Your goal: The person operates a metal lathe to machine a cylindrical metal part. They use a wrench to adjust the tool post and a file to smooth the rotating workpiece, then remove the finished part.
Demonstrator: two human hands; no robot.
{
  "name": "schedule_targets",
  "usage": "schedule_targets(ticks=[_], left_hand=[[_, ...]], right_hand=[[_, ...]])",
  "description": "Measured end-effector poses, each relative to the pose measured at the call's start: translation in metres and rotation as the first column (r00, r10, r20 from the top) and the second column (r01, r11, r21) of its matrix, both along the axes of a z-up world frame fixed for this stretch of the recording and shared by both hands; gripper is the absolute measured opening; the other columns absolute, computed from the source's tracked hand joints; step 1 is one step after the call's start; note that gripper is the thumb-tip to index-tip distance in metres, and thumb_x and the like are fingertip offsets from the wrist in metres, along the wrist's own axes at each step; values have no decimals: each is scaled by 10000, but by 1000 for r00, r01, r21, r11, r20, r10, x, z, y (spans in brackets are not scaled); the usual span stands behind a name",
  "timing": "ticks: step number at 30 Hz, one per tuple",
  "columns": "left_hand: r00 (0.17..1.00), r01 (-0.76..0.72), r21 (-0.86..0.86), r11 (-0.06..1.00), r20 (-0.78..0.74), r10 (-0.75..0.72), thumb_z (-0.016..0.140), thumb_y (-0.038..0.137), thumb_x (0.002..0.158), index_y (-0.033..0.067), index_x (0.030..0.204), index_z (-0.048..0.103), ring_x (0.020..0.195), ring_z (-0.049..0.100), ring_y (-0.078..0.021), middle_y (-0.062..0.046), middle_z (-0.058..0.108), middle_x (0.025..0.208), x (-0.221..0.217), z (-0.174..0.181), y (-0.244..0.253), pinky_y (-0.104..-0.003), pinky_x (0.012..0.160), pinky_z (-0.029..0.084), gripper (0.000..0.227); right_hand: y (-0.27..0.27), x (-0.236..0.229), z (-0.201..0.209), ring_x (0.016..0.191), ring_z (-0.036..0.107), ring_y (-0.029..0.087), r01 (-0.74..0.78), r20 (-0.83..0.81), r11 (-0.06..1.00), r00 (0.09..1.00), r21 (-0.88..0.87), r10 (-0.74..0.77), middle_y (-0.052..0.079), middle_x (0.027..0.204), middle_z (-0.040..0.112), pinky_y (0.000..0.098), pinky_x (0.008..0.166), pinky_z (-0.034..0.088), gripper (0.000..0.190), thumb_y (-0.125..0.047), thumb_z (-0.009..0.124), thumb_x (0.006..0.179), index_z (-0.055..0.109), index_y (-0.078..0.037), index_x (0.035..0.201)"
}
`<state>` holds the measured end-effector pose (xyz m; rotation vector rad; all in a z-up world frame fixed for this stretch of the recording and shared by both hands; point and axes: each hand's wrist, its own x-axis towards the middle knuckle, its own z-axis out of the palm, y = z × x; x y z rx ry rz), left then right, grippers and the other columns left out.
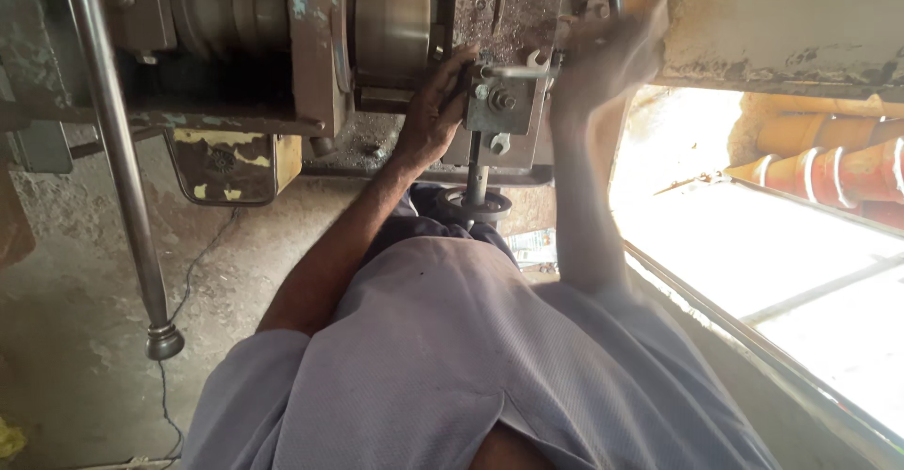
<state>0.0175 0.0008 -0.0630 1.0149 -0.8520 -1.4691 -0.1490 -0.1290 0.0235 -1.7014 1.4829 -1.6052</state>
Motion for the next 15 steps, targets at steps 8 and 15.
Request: schedule_targets(ticks=[8,15], left_hand=[[999,-25,-47,999,42,27,570,78,1089,103,1567,414,1541,406,-278,-180,345,1678,2,5,-7,-413,1277,415,504],[992,-29,-77,997,118,38,565,70,1103,98,1558,442,1555,402,-275,-178,390,1672,3,8,-3,-403,1303,388,472]], right_hand=[[-7,26,34,645,664,170,-166,-17,984,986,-70,165,89,739,682,367,682,578,555,-545,360,1107,652,-118,905],[-26,52,38,622,527,182,59,-435,802,863,594,259,93,762,574,336,573,488,450,-486,647,1023,547,-96,1224]])
